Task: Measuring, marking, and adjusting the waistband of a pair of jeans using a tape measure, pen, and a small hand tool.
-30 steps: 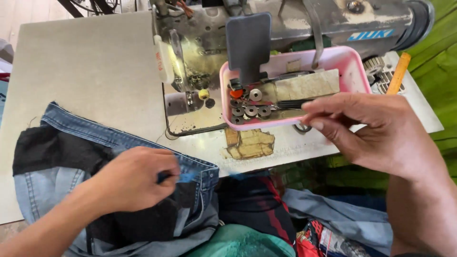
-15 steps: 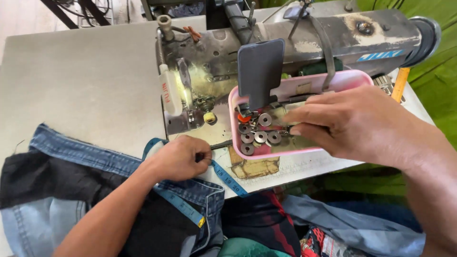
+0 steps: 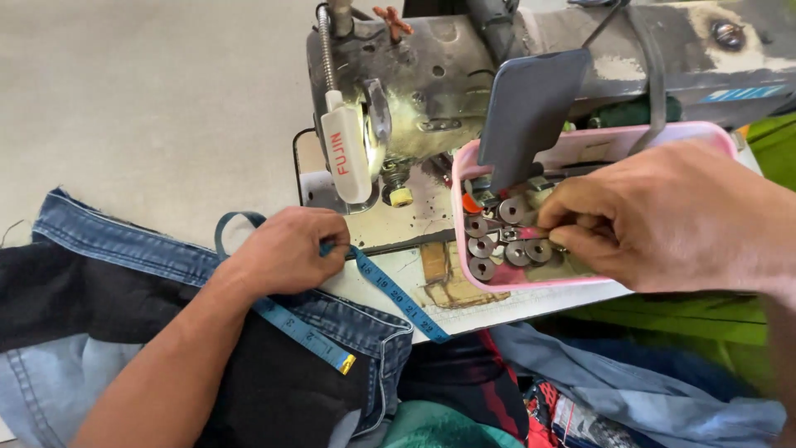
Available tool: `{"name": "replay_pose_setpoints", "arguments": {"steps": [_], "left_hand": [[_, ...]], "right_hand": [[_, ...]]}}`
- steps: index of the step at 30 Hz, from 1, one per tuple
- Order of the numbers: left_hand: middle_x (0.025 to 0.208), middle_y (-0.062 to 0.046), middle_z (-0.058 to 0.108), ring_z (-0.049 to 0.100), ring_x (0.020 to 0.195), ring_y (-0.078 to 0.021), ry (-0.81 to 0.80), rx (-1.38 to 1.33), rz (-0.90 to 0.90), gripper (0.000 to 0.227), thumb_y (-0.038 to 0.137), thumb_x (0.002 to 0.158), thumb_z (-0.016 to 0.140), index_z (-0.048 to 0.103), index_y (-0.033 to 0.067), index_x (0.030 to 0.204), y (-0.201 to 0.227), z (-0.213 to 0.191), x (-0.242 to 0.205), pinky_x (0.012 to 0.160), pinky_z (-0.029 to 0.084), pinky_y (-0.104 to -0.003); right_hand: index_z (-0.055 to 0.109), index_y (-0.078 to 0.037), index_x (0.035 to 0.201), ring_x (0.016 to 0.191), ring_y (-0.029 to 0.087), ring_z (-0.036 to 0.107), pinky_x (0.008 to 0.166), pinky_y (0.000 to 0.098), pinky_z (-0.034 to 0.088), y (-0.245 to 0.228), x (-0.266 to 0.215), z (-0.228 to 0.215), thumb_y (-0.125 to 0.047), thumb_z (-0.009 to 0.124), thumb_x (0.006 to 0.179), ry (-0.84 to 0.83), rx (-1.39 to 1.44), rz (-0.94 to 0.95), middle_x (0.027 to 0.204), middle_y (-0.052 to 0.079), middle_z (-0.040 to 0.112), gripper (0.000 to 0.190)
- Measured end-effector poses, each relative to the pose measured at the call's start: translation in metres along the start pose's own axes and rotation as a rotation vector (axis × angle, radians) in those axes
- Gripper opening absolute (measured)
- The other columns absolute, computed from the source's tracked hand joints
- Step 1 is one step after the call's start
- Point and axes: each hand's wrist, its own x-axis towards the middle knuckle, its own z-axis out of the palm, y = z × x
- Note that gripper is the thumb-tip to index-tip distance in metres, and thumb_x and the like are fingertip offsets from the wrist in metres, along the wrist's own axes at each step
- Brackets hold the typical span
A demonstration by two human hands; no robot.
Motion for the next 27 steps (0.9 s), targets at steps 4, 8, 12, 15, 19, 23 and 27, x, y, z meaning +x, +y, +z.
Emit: {"name": "replay_pose_setpoints", "arguments": {"steps": [4, 8, 12, 15, 19, 23, 27], "left_hand": [[0.079, 0.001, 0.071, 0.064, 0.075, -0.021, 0.004, 0.026, -0.027, 0.01, 0.017, 0.083, 0.06, 0.065, 0.0144, 0.075, -0.002, 0.002, 0.0, 0.069, 0.05, -0.038], [0.077, 0.0, 0.069, 0.063, 0.073, -0.0221, 0.012, 0.046, -0.008, 0.01, 0.017, 0.083, 0.058, 0.063, 0.0142, 0.074, -0.005, 0.006, 0.001, 0.068, 0.048, -0.039], [0.075, 0.001, 0.069, 0.063, 0.074, -0.0237, 0.023, 0.084, -0.048, 0.007, 0.018, 0.079, 0.058, 0.064, 0.0157, 0.076, -0.003, 0.008, 0.003, 0.071, 0.048, -0.039], [0.074, 0.003, 0.068, 0.062, 0.071, -0.0195, 0.01, 0.075, -0.092, 0.008, 0.016, 0.079, 0.058, 0.064, 0.0162, 0.074, 0.002, 0.005, 0.003, 0.07, 0.047, -0.036], [0.071, 0.003, 0.065, 0.06, 0.069, -0.0176, 0.033, 0.054, -0.084, 0.008, 0.013, 0.077, 0.058, 0.064, 0.0163, 0.072, 0.0, 0.007, 0.001, 0.068, 0.046, -0.034], [0.075, 0.004, 0.068, 0.061, 0.073, -0.0181, 0.012, 0.063, -0.116, 0.008, 0.016, 0.08, 0.058, 0.065, 0.0164, 0.076, 0.0, 0.005, 0.001, 0.07, 0.047, -0.035], [0.075, 0.002, 0.066, 0.06, 0.072, -0.0189, 0.014, 0.04, -0.077, 0.009, 0.017, 0.082, 0.059, 0.063, 0.0164, 0.075, -0.004, 0.006, 0.002, 0.068, 0.046, -0.038]], "right_hand": [[0.077, -0.043, 0.094, 0.049, 0.022, 0.07, 0.049, 0.044, 0.053, 0.012, 0.0, -0.007, -0.052, 0.061, 0.089, -0.033, 0.088, -0.055, 0.06, -0.016, 0.078, 0.02], [0.078, -0.03, 0.092, 0.07, 0.012, 0.075, 0.045, 0.0371, 0.06, 0.015, -0.014, -0.009, -0.032, 0.069, 0.091, 0.323, 0.002, -0.08, 0.097, -0.014, 0.079, 0.009], [0.072, -0.025, 0.111, 0.065, 0.022, 0.064, 0.043, 0.042, 0.046, 0.018, -0.017, -0.014, -0.028, 0.065, 0.099, 0.37, 0.022, -0.009, 0.089, -0.007, 0.068, 0.014], [0.073, -0.028, 0.11, 0.07, 0.024, 0.068, 0.046, 0.0451, 0.051, 0.018, -0.017, -0.013, -0.033, 0.063, 0.098, 0.285, 0.018, 0.047, 0.087, -0.007, 0.069, 0.017], [0.069, -0.035, 0.117, 0.071, 0.021, 0.074, 0.049, 0.0444, 0.061, 0.017, -0.016, -0.011, -0.044, 0.057, 0.095, 0.085, -0.154, 0.161, 0.099, -0.016, 0.074, 0.027], [0.066, -0.048, 0.125, 0.065, 0.029, 0.073, 0.047, 0.0477, 0.055, 0.011, -0.009, -0.014, -0.049, 0.049, 0.101, 0.112, -0.186, 0.204, 0.083, -0.012, 0.076, 0.03], [0.065, -0.035, 0.091, 0.076, 0.019, 0.069, 0.043, 0.0402, 0.046, 0.006, -0.007, -0.006, -0.042, 0.054, 0.1, 0.158, -0.237, 0.114, 0.092, -0.017, 0.066, 0.016]]}}
